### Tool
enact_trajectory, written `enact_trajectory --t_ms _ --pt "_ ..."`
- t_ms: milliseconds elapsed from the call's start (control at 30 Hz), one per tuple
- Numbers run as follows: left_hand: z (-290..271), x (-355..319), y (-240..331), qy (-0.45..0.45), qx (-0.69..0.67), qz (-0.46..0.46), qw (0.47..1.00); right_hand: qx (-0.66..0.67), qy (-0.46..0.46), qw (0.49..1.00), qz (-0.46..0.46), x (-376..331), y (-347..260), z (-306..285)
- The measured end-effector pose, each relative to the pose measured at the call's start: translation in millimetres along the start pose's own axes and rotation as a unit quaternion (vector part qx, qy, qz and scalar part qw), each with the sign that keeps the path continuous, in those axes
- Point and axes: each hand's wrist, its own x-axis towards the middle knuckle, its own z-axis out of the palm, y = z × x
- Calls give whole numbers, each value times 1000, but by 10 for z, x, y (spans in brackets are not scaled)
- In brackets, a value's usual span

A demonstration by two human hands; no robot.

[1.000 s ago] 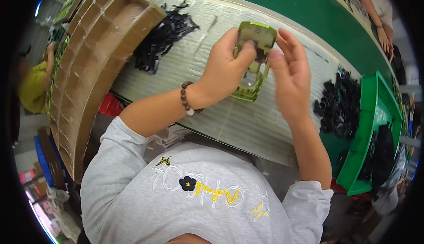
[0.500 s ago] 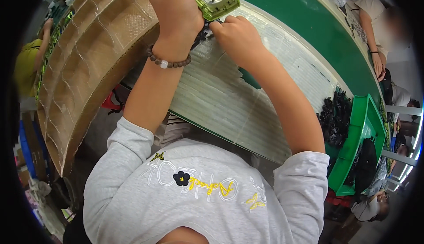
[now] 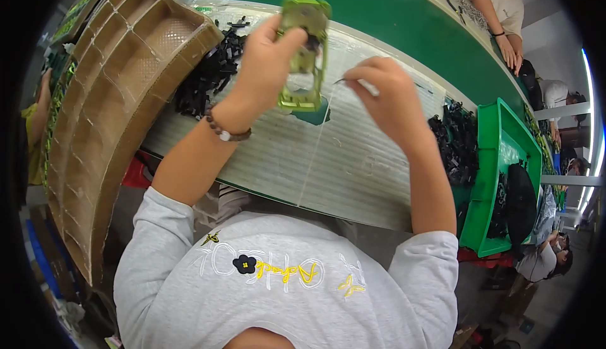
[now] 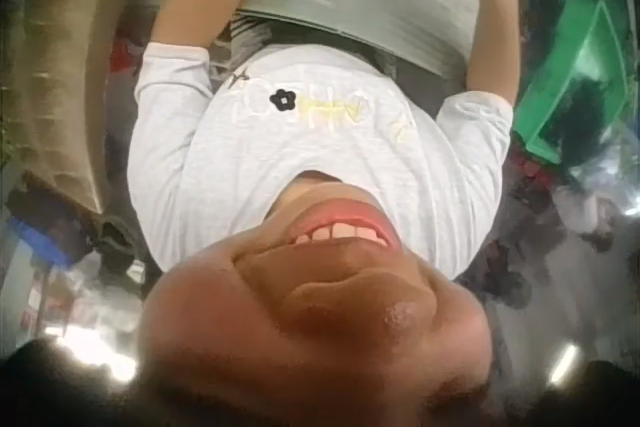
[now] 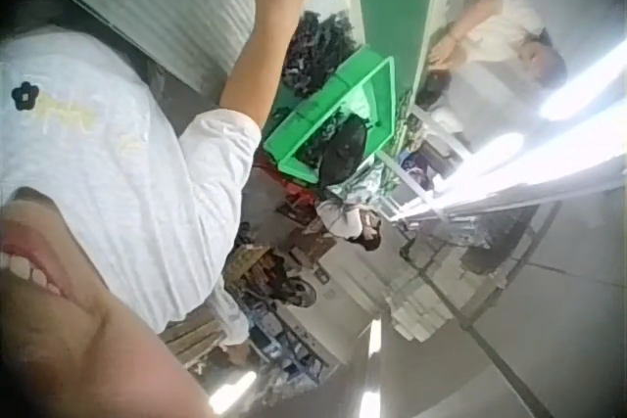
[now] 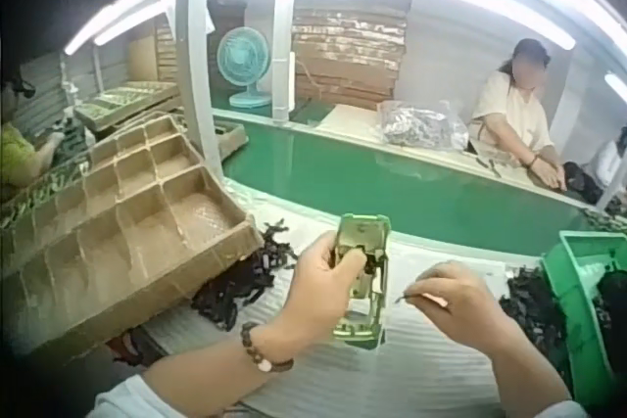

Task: Assembling various plastic components of a toy car model on a production line.

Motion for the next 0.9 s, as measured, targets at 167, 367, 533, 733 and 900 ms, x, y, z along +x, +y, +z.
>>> enact_trajectory --t_ms 167,367,533,733,900 --pt "188 -269 -234 -72 76 -91 990 -20 96 995 14 46 -174 -174" --pt "161 -138 -340 -33 125 -53 990 57 -9 992 111 -167 -146 -233" --pt "545 707 -523 -8 170 -52 984 130 -108 979 110 -770 201 -41" --pt "1604 2110 -1375 -117 435 -154 879 143 -84 985 39 -712 268 136" --pt "2182 2396 -1531 -119 523 -206 818 189 -47 981 -18 -764 312 124"
